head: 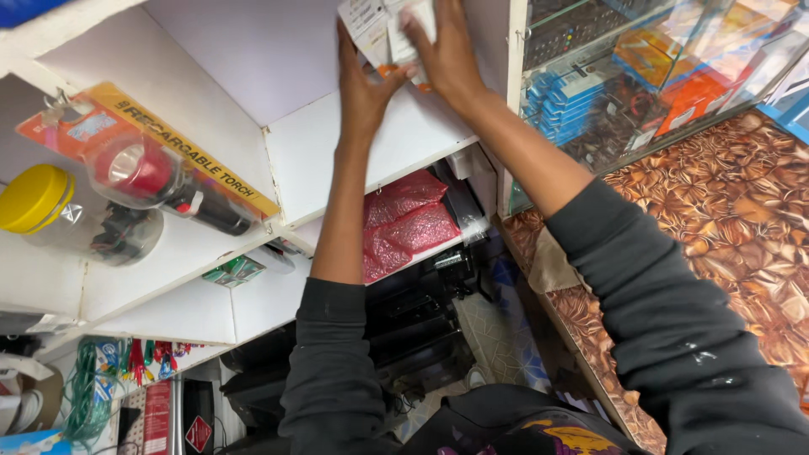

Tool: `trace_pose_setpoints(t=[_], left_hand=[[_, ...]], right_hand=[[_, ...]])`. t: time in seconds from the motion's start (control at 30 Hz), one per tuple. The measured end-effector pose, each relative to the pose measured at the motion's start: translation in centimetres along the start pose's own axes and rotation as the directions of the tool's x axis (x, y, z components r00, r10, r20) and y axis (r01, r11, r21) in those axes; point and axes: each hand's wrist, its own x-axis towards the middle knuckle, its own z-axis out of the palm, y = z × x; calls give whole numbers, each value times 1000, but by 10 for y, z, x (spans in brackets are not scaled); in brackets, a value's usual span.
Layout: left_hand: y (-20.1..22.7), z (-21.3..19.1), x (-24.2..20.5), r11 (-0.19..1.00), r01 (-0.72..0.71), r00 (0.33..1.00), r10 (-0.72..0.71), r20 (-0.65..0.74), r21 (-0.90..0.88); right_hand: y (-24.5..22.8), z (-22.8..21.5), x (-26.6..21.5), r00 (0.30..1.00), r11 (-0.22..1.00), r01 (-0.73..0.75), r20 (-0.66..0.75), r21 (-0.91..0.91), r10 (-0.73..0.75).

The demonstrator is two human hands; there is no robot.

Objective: The person wipes a white shelf with a cloth and then arranges small white boxes on it. They pick up boxes from a patterned counter and place them in rows on the shelf, adjusting their positions to align them neatly.

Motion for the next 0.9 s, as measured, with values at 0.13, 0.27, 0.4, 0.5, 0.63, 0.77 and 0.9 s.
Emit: trace_pose_setpoints(t=[0.13,0.27,0.4,0.5,0.63,0.77,0.9], left_hand=[[-20,-6,-5,988,146,982,-140,129,-40],[-29,1,-4,989,96,983,-113,148,115],[-45,3,-8,968,119,985,-143,96,220],[-52,7,-8,921,147,980,-185,74,360],[-58,10,-9,858,82,996,-86,-15,507],[-62,9,-9,825,198,977,-212,-36,529],[-58,8,-11,739,351,929,-350,-118,576]], right_hand=[[10,9,-10,996,931,83,63,-356,-65],[12,0,-19,976,909,216,53,-357,-211],[14,-6,-47,893,779,440,121,-447,-434],[13,-7,-70,871,759,490,261,-428,-415],[27,1,-61,911,756,393,333,-524,-243],[35,6,-46,958,779,268,240,-567,-155],[38,13,-50,966,726,252,209,-640,-151]])
